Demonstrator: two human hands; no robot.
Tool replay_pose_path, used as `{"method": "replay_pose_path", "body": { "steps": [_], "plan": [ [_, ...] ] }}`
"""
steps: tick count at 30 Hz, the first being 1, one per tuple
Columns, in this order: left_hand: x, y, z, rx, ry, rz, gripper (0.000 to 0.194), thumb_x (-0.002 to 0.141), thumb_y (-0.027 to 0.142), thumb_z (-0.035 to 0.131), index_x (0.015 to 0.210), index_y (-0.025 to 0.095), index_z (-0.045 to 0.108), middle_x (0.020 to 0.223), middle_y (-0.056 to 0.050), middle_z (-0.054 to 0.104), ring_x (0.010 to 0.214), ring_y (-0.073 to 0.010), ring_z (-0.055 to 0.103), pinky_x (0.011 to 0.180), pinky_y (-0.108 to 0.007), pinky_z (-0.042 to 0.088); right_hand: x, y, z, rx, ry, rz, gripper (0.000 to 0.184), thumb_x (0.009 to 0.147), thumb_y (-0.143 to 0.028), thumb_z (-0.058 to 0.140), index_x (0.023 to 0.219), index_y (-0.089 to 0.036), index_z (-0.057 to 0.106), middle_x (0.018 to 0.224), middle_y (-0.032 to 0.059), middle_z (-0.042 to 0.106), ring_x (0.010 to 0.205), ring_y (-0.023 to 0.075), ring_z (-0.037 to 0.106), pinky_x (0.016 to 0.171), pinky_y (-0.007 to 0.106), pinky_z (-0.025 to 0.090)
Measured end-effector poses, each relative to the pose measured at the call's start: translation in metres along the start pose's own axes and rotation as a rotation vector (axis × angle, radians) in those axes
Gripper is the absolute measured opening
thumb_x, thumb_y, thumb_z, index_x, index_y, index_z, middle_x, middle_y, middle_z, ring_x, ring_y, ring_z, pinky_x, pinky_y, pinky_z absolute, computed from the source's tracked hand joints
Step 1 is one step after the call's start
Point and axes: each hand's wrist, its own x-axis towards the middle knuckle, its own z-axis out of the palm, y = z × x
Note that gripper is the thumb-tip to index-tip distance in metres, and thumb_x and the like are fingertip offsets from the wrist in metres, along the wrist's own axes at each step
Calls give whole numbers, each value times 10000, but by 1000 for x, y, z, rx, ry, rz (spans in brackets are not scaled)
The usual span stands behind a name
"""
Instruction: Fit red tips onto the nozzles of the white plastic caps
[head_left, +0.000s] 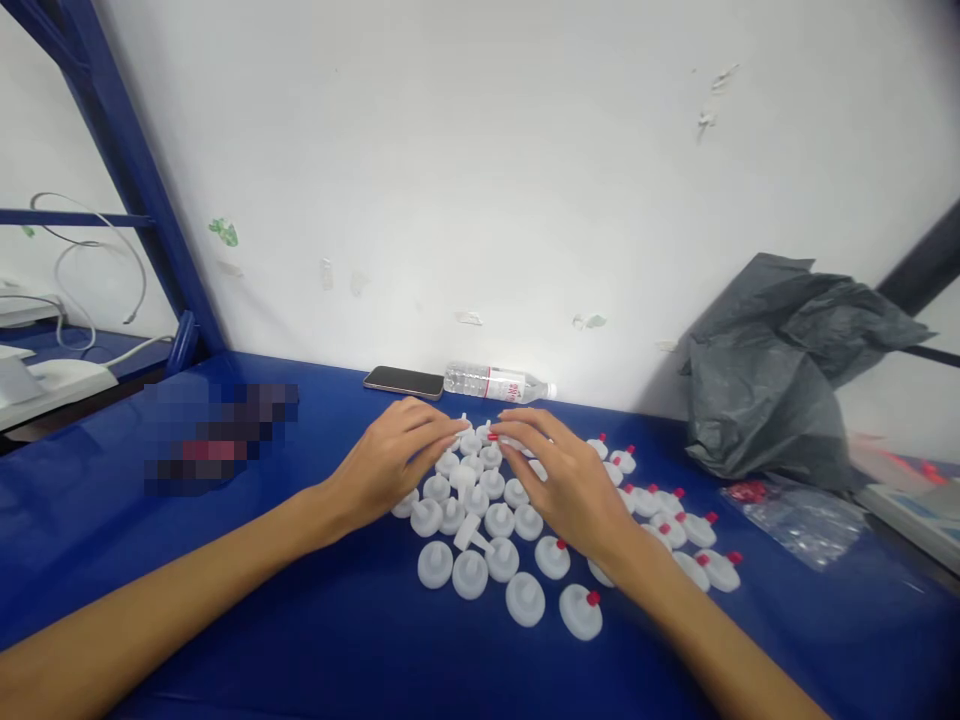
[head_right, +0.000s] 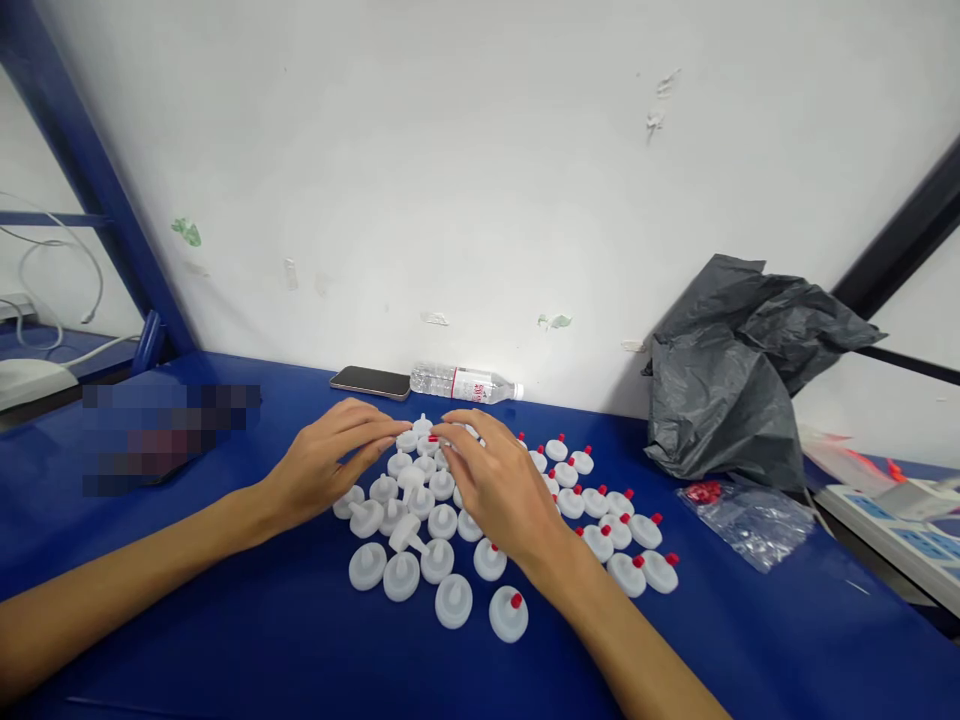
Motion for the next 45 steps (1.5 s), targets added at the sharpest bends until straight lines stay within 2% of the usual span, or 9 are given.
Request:
{"method": "replay_pose_path", "body": {
  "steps": [3,7,11,16,20,24,30,39,45],
  "plan": [
    [-6,-25,0,75,-55,-87,250,985,195,516,1163,197,692,999,-66,720,957,-203,601,868,-373,500,-4,16,4,-7,-5,81,151,967,-174,575,1087,-215,656,1123,56,703,1027,216,667,916,417,556],
    [-10,-43,-3,97,-135,-213,242,971,255,526,1093,191,725,1008,-80,709,984,-232,577,876,-393,506,-6,30,3,-60,-6,92,104,922,-182,652,1013,-228,676,1093,43,719,1141,268,615,1022,496,460],
    [-12,-49,-4,160,-226,-265,237,946,279,552,1051,197,747,1021,-93,693,1005,-262,565,922,-449,486,-5,34,-1,-129,-49,154,64,898,-250,698,953,-224,716,1062,69,686,1025,271,613,918,475,491],
    [-17,-55,-1,186,-274,-313,216,899,325,612,984,200,767,1005,-109,685,1010,-294,563,909,-476,480,-5,36,0,-163,-83,144,126,910,-335,686,936,-223,738,914,56,707,894,246,625,851,448,490],
    [-19,-57,1,179,-345,-343,205,901,296,595,950,201,771,974,-100,696,933,-273,583,847,-438,491,-5,37,0,-169,-167,176,147,910,-356,689,921,-225,754,772,32,719,839,238,641,871,455,474],
    [-18,-58,1,184,-389,-358,176,899,252,598,911,206,767,976,-89,707,932,-271,595,845,-429,483,-4,37,1,-166,-216,188,154,920,-357,672,913,-235,766,765,35,725,878,239,651,911,468,461],
    [-20,-60,2,182,-370,-359,192,897,289,613,984,207,763,991,-96,700,948,-281,594,848,-434,486,-4,37,0,-175,-256,170,144,914,-307,663,850,-215,754,750,33,720,860,237,650,915,466,460],
    [-20,-56,2,136,-322,-343,199,882,265,585,844,220,775,956,-93,709,924,-272,612,819,-420,516,-5,36,0,-182,-302,177,155,914,-294,639,814,-203,714,742,27,694,867,239,628,902,457,446],
    [-20,-55,3,146,-314,-373,149,854,255,624,885,233,768,966,-85,716,941,-288,612,839,-440,513,-5,35,-3,-198,-325,184,159,920,-303,627,818,-210,706,743,23,682,873,237,621,911,452,435]
  ]
}}
